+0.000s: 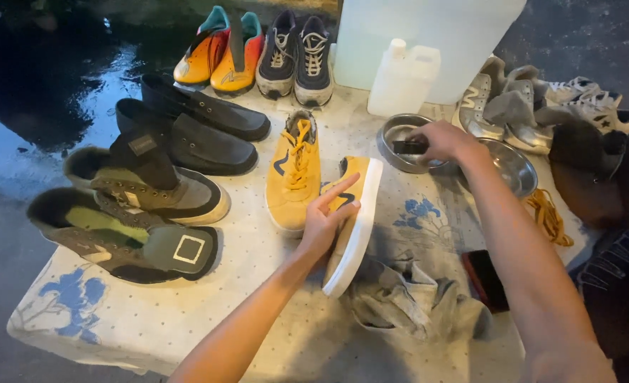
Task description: The person scrubs the white sole of a yellow sneaker with a brush, then wipes it with a cloth. They dip the brush into a metal bowl of water and continue scrubbing the sole. The person repeats the scrubbing and wiping process on the same shoe.
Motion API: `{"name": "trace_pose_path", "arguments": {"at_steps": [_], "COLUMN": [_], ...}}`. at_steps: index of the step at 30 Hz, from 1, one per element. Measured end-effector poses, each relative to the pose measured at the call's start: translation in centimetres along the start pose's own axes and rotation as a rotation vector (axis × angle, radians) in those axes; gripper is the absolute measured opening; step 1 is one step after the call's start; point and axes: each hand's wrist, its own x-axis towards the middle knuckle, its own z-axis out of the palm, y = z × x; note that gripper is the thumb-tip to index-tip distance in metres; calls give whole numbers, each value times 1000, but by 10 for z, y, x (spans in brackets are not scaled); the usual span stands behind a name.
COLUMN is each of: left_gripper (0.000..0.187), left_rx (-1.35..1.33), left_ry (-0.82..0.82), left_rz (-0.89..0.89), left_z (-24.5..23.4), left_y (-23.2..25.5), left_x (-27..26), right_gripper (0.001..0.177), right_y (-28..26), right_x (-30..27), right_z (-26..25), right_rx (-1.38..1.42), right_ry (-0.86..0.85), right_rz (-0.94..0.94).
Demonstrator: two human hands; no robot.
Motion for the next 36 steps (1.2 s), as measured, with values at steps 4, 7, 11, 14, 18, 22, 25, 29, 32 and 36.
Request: {"name": "trace_pose_path", "arguments": {"at_steps": [4, 7, 11, 14, 18, 22, 25, 29, 32, 36], "left_gripper": [58, 61, 61, 61, 58, 55, 54, 54, 54, 55], "left_rx": [-1, -16, -10, 9, 10, -8, -9, -21, -17, -19], "left_ry": [-14, -9, -17, -20, -12, -6, 3, 3, 2, 3], "left_rz": [-6, -56, -82, -93, -130, -156, -165, -193, -181, -165], "left_z": [-3, -3, -4, -2, 5, 11, 13, 14, 13, 15], "left_y": [-6, -4, -1, 3, 23, 37, 41, 44, 38, 42], "left_x": [3, 1, 1, -1, -8, -14, -15, -16, -16, -18], "right_gripper": [48, 49, 50, 49, 47, 51, 45, 36, 38, 44], "right_y": [10, 5, 0, 14, 27, 16, 7, -4, 5, -9], "right_x": [11, -5, -19, -3, 19, 18, 15, 6, 3, -26], "right_z": [16, 4, -15, 1, 35, 33, 29, 21, 21, -8], "right_rx": [-61, -56, 62, 55, 17, -37, -75, -118, -8, 268], "right_ry": [4, 70, 174, 265, 268, 211, 185, 80, 37, 31], "right_rz": [1, -9, 9, 17, 30, 61, 76, 83, 50, -8]}}
